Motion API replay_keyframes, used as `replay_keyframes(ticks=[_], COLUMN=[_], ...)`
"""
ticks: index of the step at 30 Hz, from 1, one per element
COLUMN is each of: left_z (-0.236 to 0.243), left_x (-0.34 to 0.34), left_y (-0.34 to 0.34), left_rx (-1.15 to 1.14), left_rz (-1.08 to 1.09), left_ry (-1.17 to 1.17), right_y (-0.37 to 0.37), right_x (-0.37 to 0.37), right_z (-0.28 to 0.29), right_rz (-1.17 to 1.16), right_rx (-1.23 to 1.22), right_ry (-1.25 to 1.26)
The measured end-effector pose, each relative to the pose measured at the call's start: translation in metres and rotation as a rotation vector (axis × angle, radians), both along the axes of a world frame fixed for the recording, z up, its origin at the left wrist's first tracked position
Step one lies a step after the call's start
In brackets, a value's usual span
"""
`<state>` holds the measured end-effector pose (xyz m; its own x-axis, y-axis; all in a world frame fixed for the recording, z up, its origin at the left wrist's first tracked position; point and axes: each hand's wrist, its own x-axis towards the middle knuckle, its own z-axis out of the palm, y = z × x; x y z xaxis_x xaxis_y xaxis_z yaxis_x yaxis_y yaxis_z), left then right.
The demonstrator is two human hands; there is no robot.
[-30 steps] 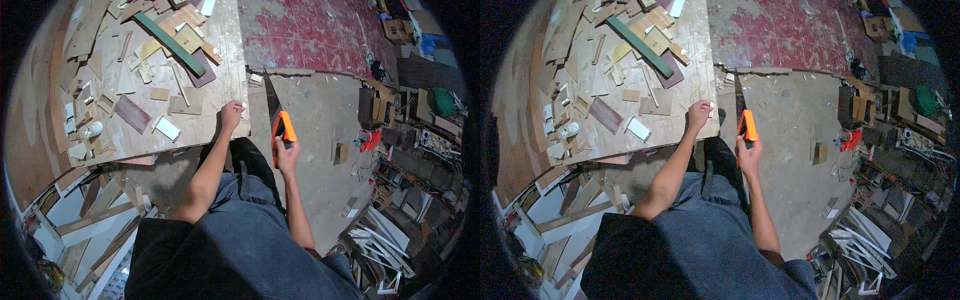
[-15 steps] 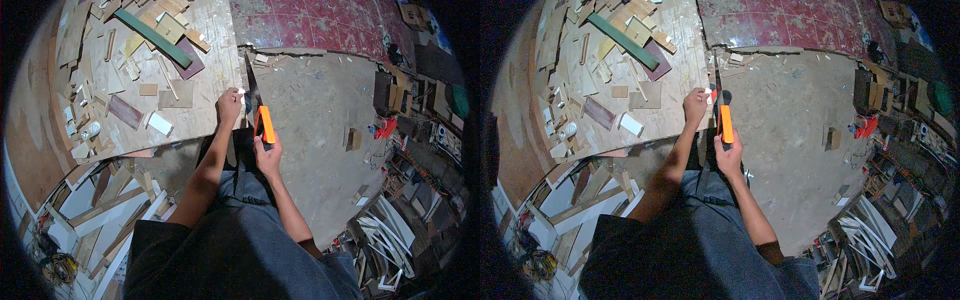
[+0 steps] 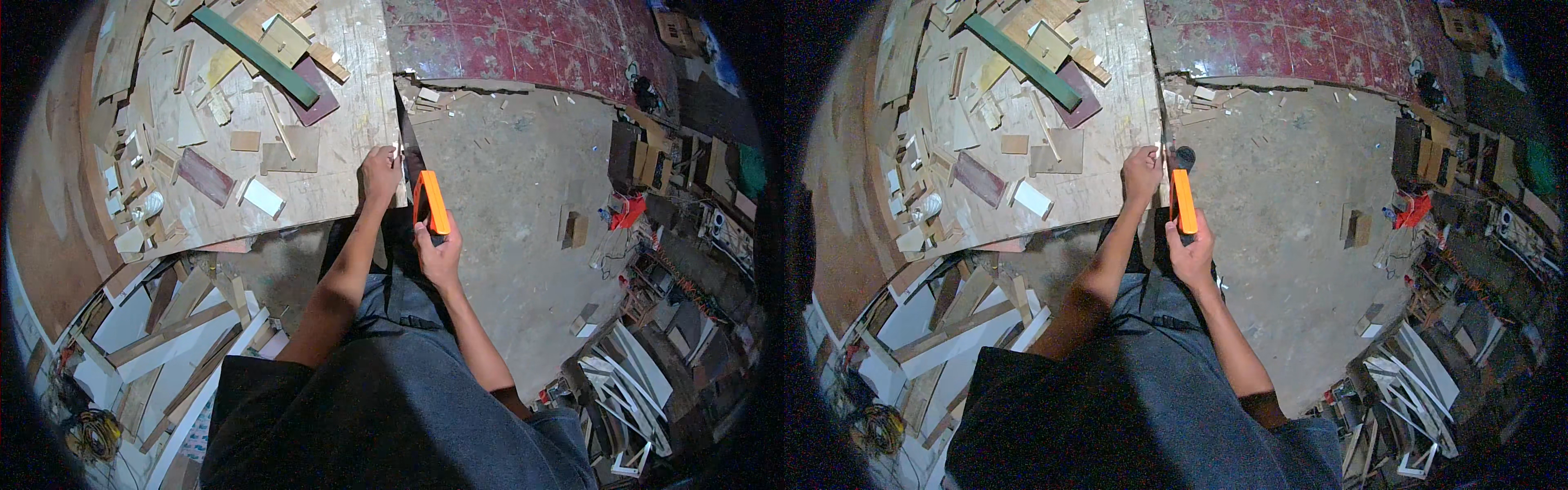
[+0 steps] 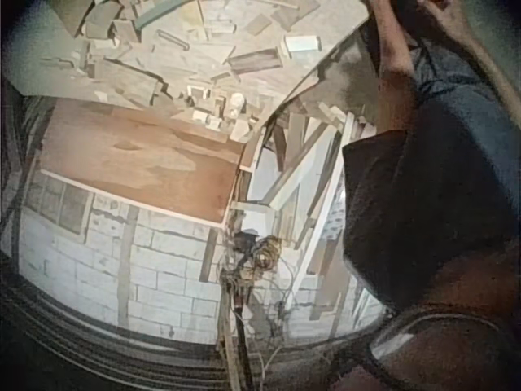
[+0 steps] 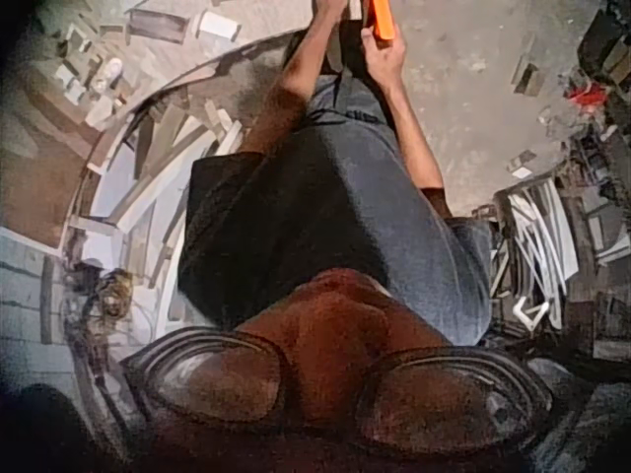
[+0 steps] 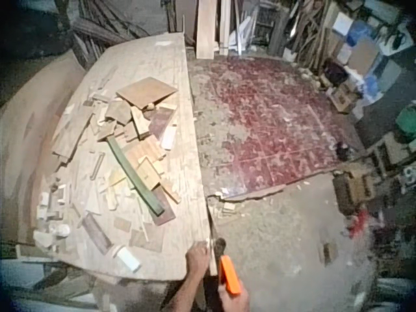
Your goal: Sawing a small piece of wood using a hand saw.
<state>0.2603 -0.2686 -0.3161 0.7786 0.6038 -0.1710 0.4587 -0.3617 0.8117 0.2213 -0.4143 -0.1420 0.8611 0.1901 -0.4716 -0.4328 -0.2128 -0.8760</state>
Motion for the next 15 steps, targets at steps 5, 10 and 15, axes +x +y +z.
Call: replay_keyframes(ticks=[5,10,15], left_z=[0.004,0.007,0.005], left_x=[-0.010,-0.011,-0.014], left_y=[-0.001,-0.002,-0.002], left_rx=[-0.024,-0.058,-0.081], left_rz=[-0.080,-0.082,-0.071], left_ry=[0.034,0.041,-0.003], right_y=[0.001,-0.001,0.000], right_x=[0.001,0.000,-0.001], right_z=[-0.001,-0.002,-0.004], right_rz=[0.027,0.021,0.030], right_rx=[-0.009,-0.006,-0.010], right_ry=[-0.009,0.019,0.042])
